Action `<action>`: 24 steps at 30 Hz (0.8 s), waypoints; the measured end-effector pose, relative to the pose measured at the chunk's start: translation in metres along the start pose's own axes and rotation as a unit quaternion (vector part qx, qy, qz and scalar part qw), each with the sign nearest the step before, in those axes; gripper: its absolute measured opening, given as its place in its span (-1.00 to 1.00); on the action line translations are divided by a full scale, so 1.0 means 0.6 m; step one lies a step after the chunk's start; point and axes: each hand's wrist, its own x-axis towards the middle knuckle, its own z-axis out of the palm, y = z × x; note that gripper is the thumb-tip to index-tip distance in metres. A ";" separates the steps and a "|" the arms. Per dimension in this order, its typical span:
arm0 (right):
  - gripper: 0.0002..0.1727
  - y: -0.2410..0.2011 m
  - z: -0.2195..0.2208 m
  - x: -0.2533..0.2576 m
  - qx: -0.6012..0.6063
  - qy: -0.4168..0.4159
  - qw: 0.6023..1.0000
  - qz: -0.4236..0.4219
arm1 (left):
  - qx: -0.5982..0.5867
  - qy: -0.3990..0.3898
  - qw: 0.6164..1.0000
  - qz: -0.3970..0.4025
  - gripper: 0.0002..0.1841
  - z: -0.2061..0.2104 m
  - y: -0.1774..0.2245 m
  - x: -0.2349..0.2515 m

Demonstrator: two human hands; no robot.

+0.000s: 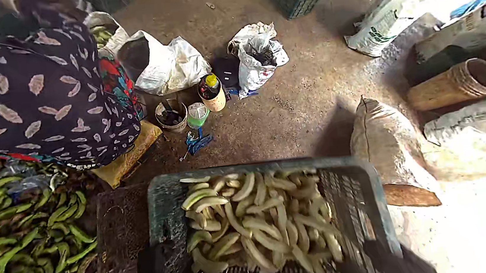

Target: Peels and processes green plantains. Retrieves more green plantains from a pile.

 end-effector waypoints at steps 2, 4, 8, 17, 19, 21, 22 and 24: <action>-0.56 -0.068 0.017 0.098 -0.008 0.000 0.995 -0.098 | -0.016 0.026 0.999 0.016 -0.70 0.034 0.012 0.027; -0.60 -0.130 0.044 0.193 0.025 -0.036 0.989 -0.139 | -0.004 0.034 0.998 0.048 -0.65 0.082 0.017 0.079; -0.58 -0.202 0.148 0.407 0.088 -0.061 0.985 -0.133 | -0.060 -0.039 0.987 0.144 -0.62 0.204 0.046 0.230; -0.37 -0.137 0.447 0.391 0.177 -0.105 0.946 -0.250 | 0.127 -0.184 0.965 0.141 -0.06 0.415 0.093 0.435; -0.43 -0.048 0.470 0.320 0.222 -0.128 0.947 -0.192 | 0.157 -0.196 0.958 0.140 -0.12 0.406 0.084 0.421; -0.47 0.035 0.485 0.234 0.243 -0.129 0.957 -0.093 | 0.212 -0.244 0.937 0.131 -0.26 0.368 0.068 0.394; -0.50 0.066 0.489 0.186 0.246 -0.134 0.959 -0.038 | 0.241 -0.267 0.925 0.121 -0.31 0.342 0.055 0.379; -0.54 0.105 0.488 0.095 0.233 -0.160 0.958 0.051 | 0.283 -0.277 0.913 0.101 -0.36 0.281 0.020 0.336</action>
